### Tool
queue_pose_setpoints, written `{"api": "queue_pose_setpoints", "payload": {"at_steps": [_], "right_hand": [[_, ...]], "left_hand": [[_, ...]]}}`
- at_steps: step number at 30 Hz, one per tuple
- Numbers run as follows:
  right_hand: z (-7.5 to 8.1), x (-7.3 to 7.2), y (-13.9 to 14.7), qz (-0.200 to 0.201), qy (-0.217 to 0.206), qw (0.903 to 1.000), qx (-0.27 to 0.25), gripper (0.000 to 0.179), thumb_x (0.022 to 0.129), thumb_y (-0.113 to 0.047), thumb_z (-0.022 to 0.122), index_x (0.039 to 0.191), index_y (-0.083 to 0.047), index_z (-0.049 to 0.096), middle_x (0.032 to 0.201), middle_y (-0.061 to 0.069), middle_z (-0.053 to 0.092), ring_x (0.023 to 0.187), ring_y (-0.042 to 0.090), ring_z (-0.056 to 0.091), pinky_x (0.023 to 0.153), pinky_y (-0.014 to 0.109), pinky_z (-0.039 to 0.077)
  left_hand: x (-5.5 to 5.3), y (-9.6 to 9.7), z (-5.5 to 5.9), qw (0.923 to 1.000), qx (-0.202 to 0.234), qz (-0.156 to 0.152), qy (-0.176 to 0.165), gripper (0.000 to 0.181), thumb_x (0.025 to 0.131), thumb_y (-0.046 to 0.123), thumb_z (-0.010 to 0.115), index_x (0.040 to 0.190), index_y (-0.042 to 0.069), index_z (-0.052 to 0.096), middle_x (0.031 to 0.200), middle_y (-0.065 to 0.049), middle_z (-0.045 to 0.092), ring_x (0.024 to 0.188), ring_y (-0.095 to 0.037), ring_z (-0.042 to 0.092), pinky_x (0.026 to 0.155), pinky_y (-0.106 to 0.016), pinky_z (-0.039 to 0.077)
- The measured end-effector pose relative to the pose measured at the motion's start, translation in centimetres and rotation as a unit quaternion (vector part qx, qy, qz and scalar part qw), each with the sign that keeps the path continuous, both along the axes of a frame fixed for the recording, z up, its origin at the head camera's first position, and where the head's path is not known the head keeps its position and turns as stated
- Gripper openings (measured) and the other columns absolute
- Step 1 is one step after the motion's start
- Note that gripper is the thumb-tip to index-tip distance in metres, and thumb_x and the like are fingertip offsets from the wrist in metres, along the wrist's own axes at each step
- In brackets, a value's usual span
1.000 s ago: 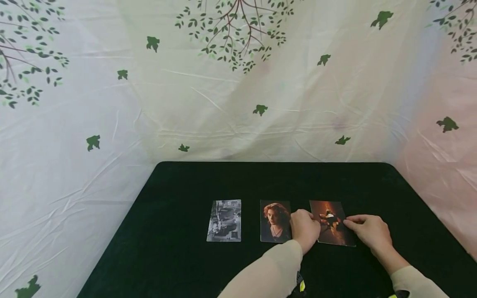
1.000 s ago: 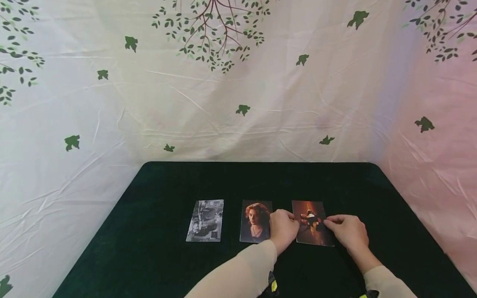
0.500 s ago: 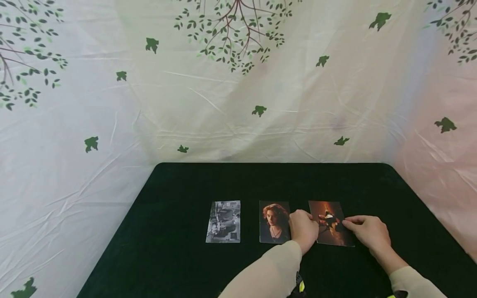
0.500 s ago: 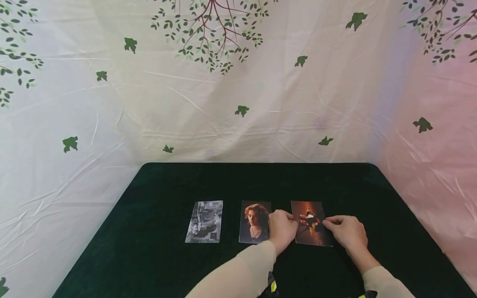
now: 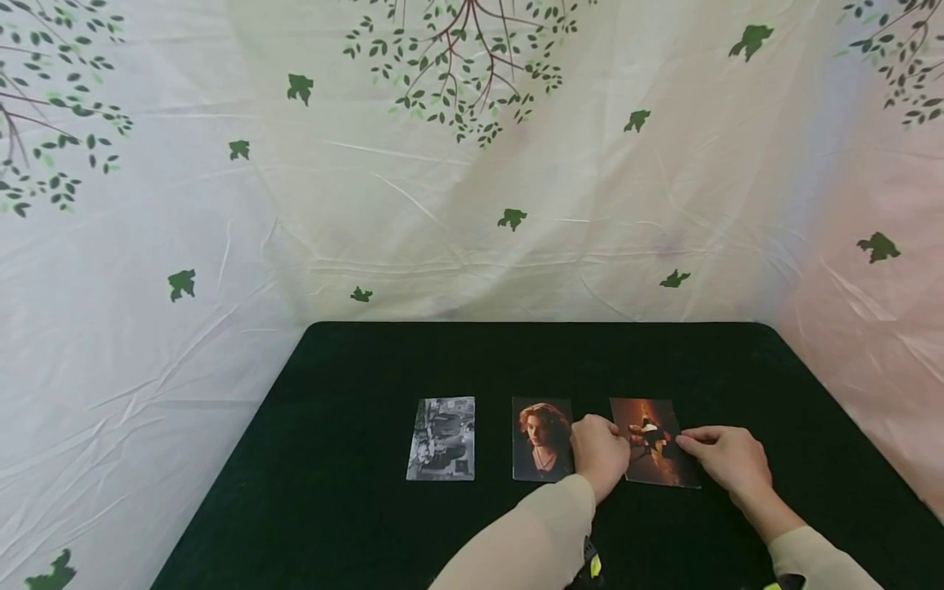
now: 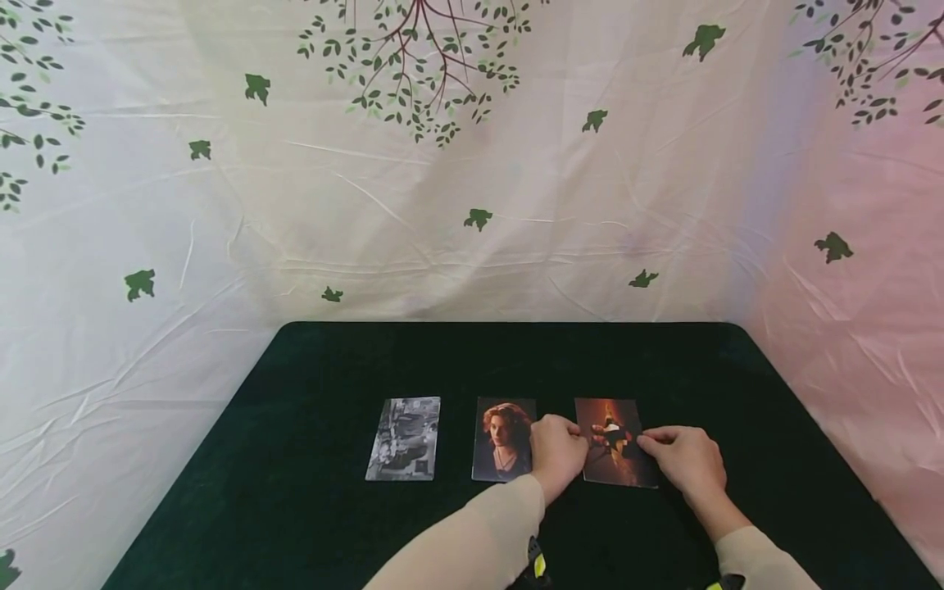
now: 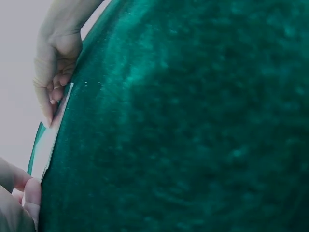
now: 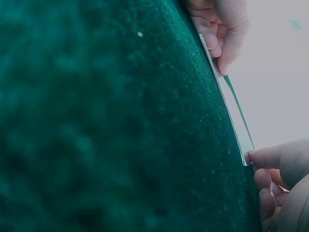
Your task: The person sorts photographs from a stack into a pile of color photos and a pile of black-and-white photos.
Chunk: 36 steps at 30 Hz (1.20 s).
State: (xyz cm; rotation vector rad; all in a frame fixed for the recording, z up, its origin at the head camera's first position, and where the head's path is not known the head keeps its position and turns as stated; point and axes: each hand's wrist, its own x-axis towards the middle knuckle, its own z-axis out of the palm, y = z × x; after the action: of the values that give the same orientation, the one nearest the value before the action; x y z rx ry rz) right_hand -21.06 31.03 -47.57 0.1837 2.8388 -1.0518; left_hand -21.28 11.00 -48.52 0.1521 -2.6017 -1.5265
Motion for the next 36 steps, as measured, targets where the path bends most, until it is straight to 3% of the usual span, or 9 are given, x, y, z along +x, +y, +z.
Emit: {"api": "queue_pose_setpoints", "payload": {"at_steps": [6, 8, 13, 16, 18, 23, 27, 30, 36], "right_hand": [[0.1, -0.1, 0.3, -0.002, -0.012, 0.9997, -0.023, 0.052, 0.088, -0.053, 0.062, 0.113, -0.007, 0.070, 0.119, 0.023, 0.061, 0.091, 0.025, 0.058, 0.062, 0.033, 0.042], [0.0, -0.2, 0.4, -0.002, -0.011, 0.9994, -0.032, 0.053, 0.089, -0.051, 0.061, 0.114, -0.006, 0.069, 0.117, 0.023, 0.062, 0.085, 0.021, 0.060, 0.061, 0.033, 0.044], [0.0, -0.1, 0.4, 0.001, -0.002, 0.9986, -0.053, 0.051, 0.093, -0.046, 0.057, 0.119, -0.003, 0.065, 0.112, 0.019, 0.063, 0.079, 0.017, 0.062, 0.059, 0.033, 0.046], [0.5, 0.0, 0.1, 0.008, 0.016, 0.9985, -0.052, 0.050, 0.095, -0.044, 0.054, 0.121, -0.002, 0.063, 0.109, 0.016, 0.064, 0.079, 0.018, 0.062, 0.060, 0.032, 0.048], [0.9, 0.2, -0.5, 0.014, 0.035, 0.9981, -0.049, 0.050, 0.096, -0.044, 0.054, 0.121, -0.001, 0.063, 0.106, 0.015, 0.065, 0.079, 0.018, 0.062, 0.060, 0.031, 0.049], [1.9, 0.5, -3.2, 0.041, 0.082, 0.9950, -0.039, 0.046, 0.094, -0.043, 0.057, 0.117, -0.004, 0.065, 0.096, 0.010, 0.069, 0.075, 0.017, 0.064, 0.058, 0.031, 0.049], [2.3, 0.7, -6.0, 0.069, 0.114, 0.9904, -0.037, 0.038, 0.093, -0.039, 0.062, 0.111, -0.006, 0.068, 0.089, 0.005, 0.070, 0.072, 0.014, 0.063, 0.058, 0.031, 0.049], [2.4, 0.9, -8.3, 0.086, 0.118, 0.9886, -0.038, 0.036, 0.092, -0.037, 0.064, 0.110, -0.007, 0.069, 0.086, 0.001, 0.069, 0.072, 0.012, 0.062, 0.060, 0.030, 0.049], [2.3, 1.1, -12.5, 0.109, 0.100, 0.9876, -0.052, 0.036, 0.089, -0.032, 0.069, 0.112, -0.005, 0.067, 0.079, -0.002, 0.068, 0.061, 0.010, 0.060, 0.052, 0.030, 0.047]], "left_hand": [[-0.1, -0.4, 0.7, 0.9998, 0.001, -0.015, -0.015, 0.020, 0.080, 0.008, 0.070, 0.060, 0.012, 0.072, 0.051, 0.009, 0.057, 0.049, -0.006, 0.047, 0.046, -0.026, 0.037], [0.0, -0.6, 1.0, 0.9996, 0.011, -0.019, -0.021, 0.015, 0.081, 0.010, 0.070, 0.066, 0.012, 0.074, 0.051, 0.011, 0.056, 0.049, -0.005, 0.048, 0.046, -0.025, 0.038], [0.4, -2.2, 2.4, 0.9939, 0.092, -0.044, -0.041, 0.008, 0.085, 0.013, 0.070, 0.090, 0.009, 0.075, 0.062, 0.010, 0.060, 0.053, -0.005, 0.056, 0.050, -0.025, 0.046], [0.6, -4.0, 3.4, 0.9885, 0.133, -0.060, -0.038, 0.006, 0.086, 0.012, 0.069, 0.091, 0.010, 0.073, 0.066, 0.007, 0.062, 0.055, -0.008, 0.060, 0.052, -0.026, 0.049], [0.6, -5.5, 4.0, 0.9886, 0.134, -0.064, -0.024, 0.005, 0.086, 0.012, 0.070, 0.090, 0.012, 0.072, 0.068, 0.008, 0.063, 0.057, -0.008, 0.061, 0.054, -0.026, 0.050], [0.6, -9.9, 5.3, 0.9942, 0.075, -0.073, 0.023, 0.008, 0.087, 0.014, 0.070, 0.094, 0.014, 0.073, 0.074, 0.009, 0.064, 0.065, -0.004, 0.060, 0.060, -0.023, 0.051], [0.9, -13.1, 5.6, 0.9949, 0.038, -0.074, 0.057, 0.012, 0.086, 0.013, 0.069, 0.097, 0.008, 0.073, 0.073, 0.006, 0.064, 0.062, -0.005, 0.058, 0.056, -0.024, 0.049], [1.2, -15.0, 5.2, 0.9957, 0.020, -0.069, 0.058, 0.016, 0.087, 0.014, 0.069, 0.099, 0.005, 0.072, 0.074, 0.004, 0.063, 0.062, -0.006, 0.056, 0.055, -0.024, 0.047], [2.2, -17.4, 3.9, 0.9980, -0.015, -0.055, 0.027, 0.021, 0.088, 0.015, 0.068, 0.104, 0.001, 0.069, 0.076, 0.002, 0.061, 0.065, -0.010, 0.055, 0.056, -0.026, 0.046]]}}
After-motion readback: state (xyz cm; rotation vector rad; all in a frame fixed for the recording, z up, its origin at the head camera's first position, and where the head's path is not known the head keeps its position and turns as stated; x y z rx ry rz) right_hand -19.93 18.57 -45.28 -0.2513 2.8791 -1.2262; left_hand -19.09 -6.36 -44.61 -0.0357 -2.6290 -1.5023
